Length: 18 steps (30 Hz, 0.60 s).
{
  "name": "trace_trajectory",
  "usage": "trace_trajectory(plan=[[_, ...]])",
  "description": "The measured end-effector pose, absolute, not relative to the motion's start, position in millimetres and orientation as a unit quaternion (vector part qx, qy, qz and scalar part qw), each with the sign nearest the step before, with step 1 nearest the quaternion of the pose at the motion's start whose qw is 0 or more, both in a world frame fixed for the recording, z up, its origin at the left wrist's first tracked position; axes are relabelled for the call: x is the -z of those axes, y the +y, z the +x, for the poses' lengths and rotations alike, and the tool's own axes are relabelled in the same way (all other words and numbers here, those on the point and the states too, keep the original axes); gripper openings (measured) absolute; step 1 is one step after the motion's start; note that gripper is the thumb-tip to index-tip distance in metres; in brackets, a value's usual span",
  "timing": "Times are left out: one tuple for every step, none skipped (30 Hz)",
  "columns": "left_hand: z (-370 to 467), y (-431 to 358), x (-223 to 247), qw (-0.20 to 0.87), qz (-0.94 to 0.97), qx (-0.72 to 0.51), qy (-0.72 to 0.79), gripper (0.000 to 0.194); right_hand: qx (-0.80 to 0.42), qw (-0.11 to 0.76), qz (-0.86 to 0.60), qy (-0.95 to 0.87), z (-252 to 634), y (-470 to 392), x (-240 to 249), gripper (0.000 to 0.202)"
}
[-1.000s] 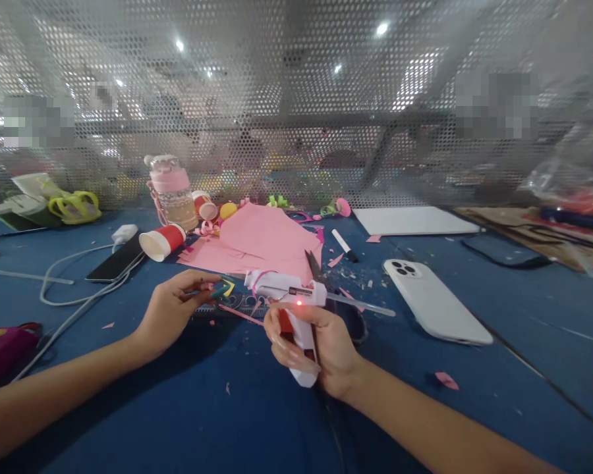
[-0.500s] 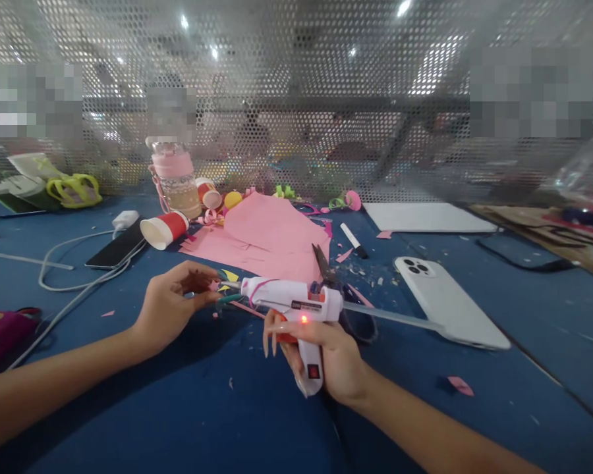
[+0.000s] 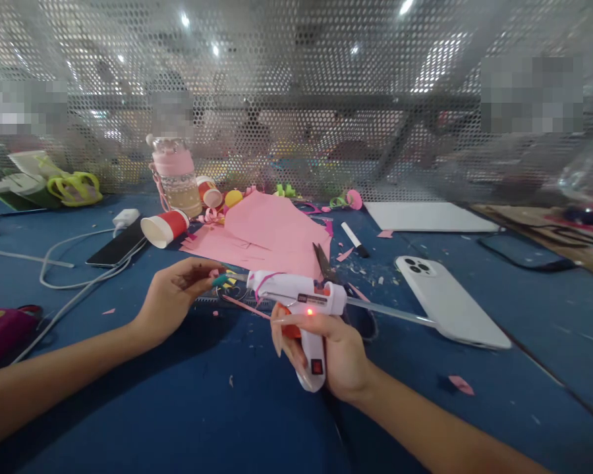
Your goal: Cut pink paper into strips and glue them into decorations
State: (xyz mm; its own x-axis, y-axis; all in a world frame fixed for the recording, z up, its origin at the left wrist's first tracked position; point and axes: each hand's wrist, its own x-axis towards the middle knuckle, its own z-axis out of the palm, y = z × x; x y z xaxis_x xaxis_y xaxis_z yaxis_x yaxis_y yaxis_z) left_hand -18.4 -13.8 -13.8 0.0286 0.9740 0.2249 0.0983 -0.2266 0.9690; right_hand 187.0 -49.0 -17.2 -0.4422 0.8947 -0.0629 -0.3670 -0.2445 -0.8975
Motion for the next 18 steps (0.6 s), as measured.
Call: trace_trajectory(plan=[[-17.8,-12.4,13.1,0.467,0.548,-0.527,0.452,0.009,-0.743,0.435,-0.281,-0.424,187.7,-48.5,17.1,0.025],[-17.1,-11.0,12.0,0.521,0.503,-0.529,0.442,0.007,-0.758,0.437,-0.262,-0.407,188.6,-47.9,17.1,0.024],[-16.3,-9.6,10.7,0.572,0.451,-0.531,0.433,0.005,-0.771,0.439,-0.249,-0.388,189.5,-47.4,17.1,0.023],[-15.5,-8.4,9.2,0.615,0.401,-0.531,0.424,0.004,-0.780,0.441,-0.240,-0.373,190.2,-47.0,17.1,0.022],[-14.8,-7.6,7.5,0.646,0.358,-0.531,0.416,0.004,-0.786,0.442,-0.235,-0.363,190.8,-46.7,17.0,0.021],[-14.2,-7.0,6.0,0.668,0.325,-0.530,0.409,0.005,-0.789,0.442,-0.231,-0.359,191.2,-46.4,17.0,0.021],[-13.7,-6.8,4.6,0.684,0.305,-0.528,0.401,0.007,-0.790,0.441,-0.228,-0.358,191.3,-46.2,16.8,0.020],[-13.4,-6.9,3.5,0.696,0.293,-0.524,0.393,0.010,-0.790,0.439,-0.228,-0.361,191.1,-46.0,16.7,0.020],[-13.1,-7.3,2.7,0.706,0.288,-0.519,0.388,0.013,-0.790,0.437,-0.226,-0.366,190.8,-45.9,16.5,0.020],[-13.0,-7.7,2.3,0.712,0.285,-0.513,0.386,0.015,-0.789,0.435,-0.226,-0.370,190.3,-45.9,16.4,0.020],[-12.9,-8.2,2.3,0.715,0.284,-0.510,0.385,0.015,-0.789,0.432,-0.226,-0.373,189.8,-45.8,16.3,0.020],[-12.9,-8.5,2.5,0.716,0.282,-0.508,0.385,0.013,-0.790,0.430,-0.225,-0.375,189.4,-45.8,16.2,0.020],[-13.0,-8.7,3.0,0.716,0.281,-0.509,0.386,0.010,-0.790,0.429,-0.223,-0.377,189.0,-45.8,16.1,0.020],[-13.0,-8.7,3.6,0.715,0.278,-0.511,0.387,0.008,-0.791,0.429,-0.221,-0.377,188.9,-45.8,16.0,0.021],[-13.2,-8.6,4.2,0.715,0.276,-0.514,0.386,0.007,-0.791,0.430,-0.220,-0.376,188.8,-45.9,16.0,0.021],[-13.3,-8.5,4.8,0.715,0.274,-0.515,0.386,0.007,-0.791,0.430,-0.220,-0.376,188.9,-46.2,16.1,0.022],[-13.5,-8.3,5.2,0.714,0.272,-0.515,0.388,0.007,-0.791,0.429,-0.222,-0.376,189.1,-46.4,16.2,0.022],[-13.7,-8.2,5.4,0.714,0.271,-0.515,0.390,0.007,-0.790,0.428,-0.226,-0.376,189.2,-46.7,16.4,0.022]])
